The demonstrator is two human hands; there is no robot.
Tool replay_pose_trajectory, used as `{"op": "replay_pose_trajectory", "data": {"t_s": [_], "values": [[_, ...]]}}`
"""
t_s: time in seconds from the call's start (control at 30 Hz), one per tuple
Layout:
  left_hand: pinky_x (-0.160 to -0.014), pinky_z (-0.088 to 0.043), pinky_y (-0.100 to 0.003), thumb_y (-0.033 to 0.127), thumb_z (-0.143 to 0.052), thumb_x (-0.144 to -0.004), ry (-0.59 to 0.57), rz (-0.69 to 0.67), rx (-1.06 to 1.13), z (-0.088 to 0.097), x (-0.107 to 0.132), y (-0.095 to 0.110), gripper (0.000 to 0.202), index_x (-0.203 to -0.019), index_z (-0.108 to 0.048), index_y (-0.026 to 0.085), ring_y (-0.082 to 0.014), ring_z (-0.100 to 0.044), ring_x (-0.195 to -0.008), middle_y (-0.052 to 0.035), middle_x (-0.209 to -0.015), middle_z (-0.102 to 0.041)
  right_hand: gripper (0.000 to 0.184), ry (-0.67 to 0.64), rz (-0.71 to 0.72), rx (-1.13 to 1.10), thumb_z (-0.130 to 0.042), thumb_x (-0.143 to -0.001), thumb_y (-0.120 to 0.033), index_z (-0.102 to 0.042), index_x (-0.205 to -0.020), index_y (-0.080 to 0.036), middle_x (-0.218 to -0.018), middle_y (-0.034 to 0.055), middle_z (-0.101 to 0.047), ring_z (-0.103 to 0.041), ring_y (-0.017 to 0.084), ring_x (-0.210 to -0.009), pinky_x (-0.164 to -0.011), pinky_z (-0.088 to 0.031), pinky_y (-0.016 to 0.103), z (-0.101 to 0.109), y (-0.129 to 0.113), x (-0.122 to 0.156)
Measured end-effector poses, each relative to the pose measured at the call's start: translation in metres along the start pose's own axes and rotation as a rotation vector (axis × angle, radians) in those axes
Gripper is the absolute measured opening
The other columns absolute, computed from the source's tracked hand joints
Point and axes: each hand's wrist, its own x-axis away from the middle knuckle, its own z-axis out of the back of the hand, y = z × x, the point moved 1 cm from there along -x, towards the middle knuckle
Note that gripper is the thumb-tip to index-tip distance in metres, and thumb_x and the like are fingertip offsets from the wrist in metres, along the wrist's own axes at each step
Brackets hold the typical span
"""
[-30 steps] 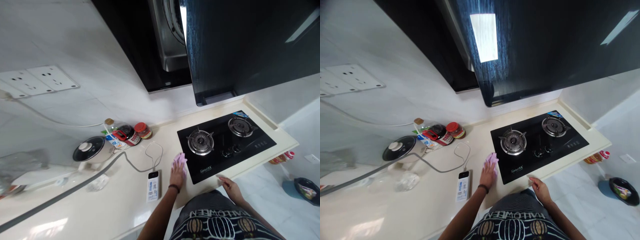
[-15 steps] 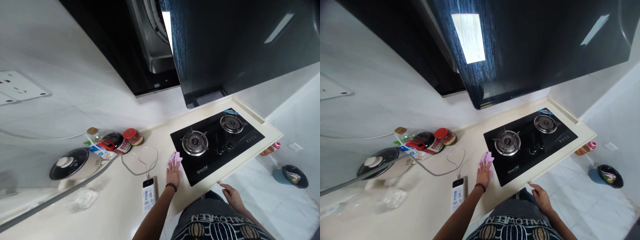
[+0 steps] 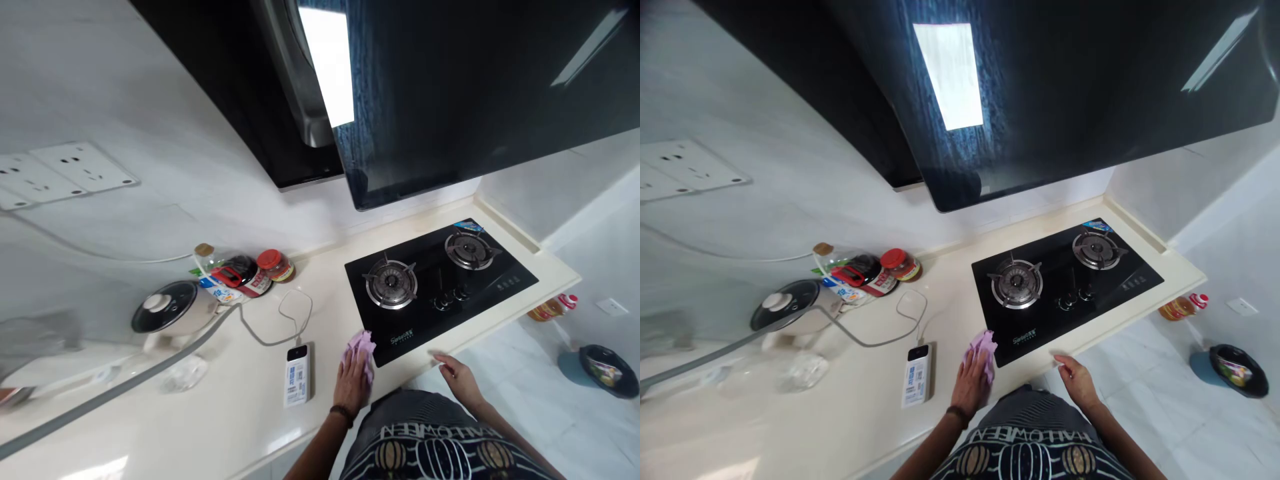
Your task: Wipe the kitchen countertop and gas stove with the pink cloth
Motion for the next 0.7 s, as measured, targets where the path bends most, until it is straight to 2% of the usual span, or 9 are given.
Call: {"op": "replay_pose_trajectory", "data": {"t_s": [0.07,0.13,0.2,0.3,0.4,0.5,0.6,0.67,0.7], "values": [[-0.129,-0.035,-0.054,0.019,-0.044,-0.097,-0.041,0.071,0.041,0.022,-0.034,0.002,0.065,-0.161,-0.047,0.022,-0.0314,-0.031,-0.161,-0.0097,-0.171,-0.043,0.044,-0.006,-0.013,0.014,-0.056,-0.083,-0.049,-0.084,-0.108,-0.026,-0.114,0.0085,-0.084,-0.079,0.029,-0.1,-0.097,-0.063,0.045,0.008,0.004,0.005],[-0.13,-0.032,-0.055,0.024,-0.044,-0.1,-0.066,0.211,0.08,0.044,-0.071,0.002,0.063,-0.163,-0.043,0.022,-0.0309,-0.026,-0.163,-0.0099,-0.173,-0.038,0.044,-0.016,-0.041,0.031,-0.056,-0.083,-0.048,-0.084,-0.108,-0.025,-0.112,0.0095,-0.084,-0.079,0.029,-0.094,-0.092,-0.064,0.045,0.017,0.009,0.012],[-0.129,-0.032,-0.059,0.026,-0.041,-0.102,-0.055,0.286,0.083,0.059,-0.103,0.002,0.064,-0.165,-0.039,0.019,-0.0339,-0.023,-0.164,-0.0141,-0.173,-0.036,0.044,-0.021,-0.062,0.039,-0.056,-0.084,-0.048,-0.084,-0.109,-0.025,-0.11,0.01,-0.084,-0.078,0.029,-0.091,-0.089,-0.064,0.044,0.025,0.015,0.019],[-0.128,-0.033,-0.062,0.025,-0.04,-0.102,-0.04,0.342,0.078,0.066,-0.12,0.006,0.064,-0.165,-0.038,0.017,-0.0358,-0.023,-0.164,-0.0172,-0.173,-0.036,0.044,-0.011,-0.064,0.036,-0.056,-0.085,-0.047,-0.084,-0.11,-0.024,-0.112,0.0104,-0.084,-0.078,0.028,-0.094,-0.089,-0.063,0.042,0.035,0.025,0.026],[-0.129,-0.033,-0.058,0.025,-0.038,-0.103,-0.042,0.333,0.069,0.053,-0.089,0.016,0.061,-0.163,-0.044,0.02,-0.033,-0.024,-0.164,-0.0147,-0.172,-0.038,0.044,-0.016,-0.074,0.039,-0.055,-0.085,-0.047,-0.084,-0.11,-0.025,-0.11,0.0094,-0.084,-0.078,0.027,-0.09,-0.087,-0.063,0.041,0.041,0.036,0.031],[-0.128,-0.037,-0.055,0.024,-0.038,-0.102,-0.019,0.238,0.097,0.028,-0.027,0.023,0.056,-0.155,-0.055,0.023,-0.031,-0.029,-0.163,-0.0108,-0.17,-0.044,0.043,-0.016,-0.097,0.05,-0.054,-0.085,-0.046,-0.084,-0.109,-0.026,-0.109,0.0089,-0.084,-0.078,0.027,-0.087,-0.084,-0.063,0.041,0.042,0.043,0.036],[-0.126,-0.042,-0.053,0.02,-0.038,-0.099,0.043,0.133,0.194,0.006,0.032,0.019,0.053,-0.142,-0.068,0.026,-0.0287,-0.041,-0.157,-0.0086,-0.158,-0.059,0.043,-0.02,-0.1,0.048,-0.053,-0.085,-0.044,-0.084,-0.108,-0.026,-0.108,0.0087,-0.084,-0.078,0.027,-0.087,-0.085,-0.063,0.042,0.041,0.044,0.04],[-0.123,-0.047,-0.051,0.019,-0.036,-0.099,0.086,0.102,0.252,-0.002,0.048,0.015,0.053,-0.137,-0.071,0.027,-0.0273,-0.048,-0.152,-0.0088,-0.15,-0.065,0.042,-0.01,-0.096,0.038,-0.054,-0.085,-0.044,-0.085,-0.108,-0.027,-0.108,0.0081,-0.084,-0.078,0.027,-0.09,-0.087,-0.063,0.042,0.042,0.041,0.041],[-0.121,-0.049,-0.052,0.02,-0.034,-0.1,0.1,0.08,0.272,-0.003,0.047,0.014,0.053,-0.138,-0.071,0.026,-0.0277,-0.05,-0.151,-0.0098,-0.148,-0.067,0.042,0.004,-0.095,0.03,-0.054,-0.085,-0.045,-0.084,-0.108,-0.027,-0.108,0.008,-0.084,-0.078,0.027,-0.091,-0.088,-0.063,0.041,0.044,0.04,0.04]]}}
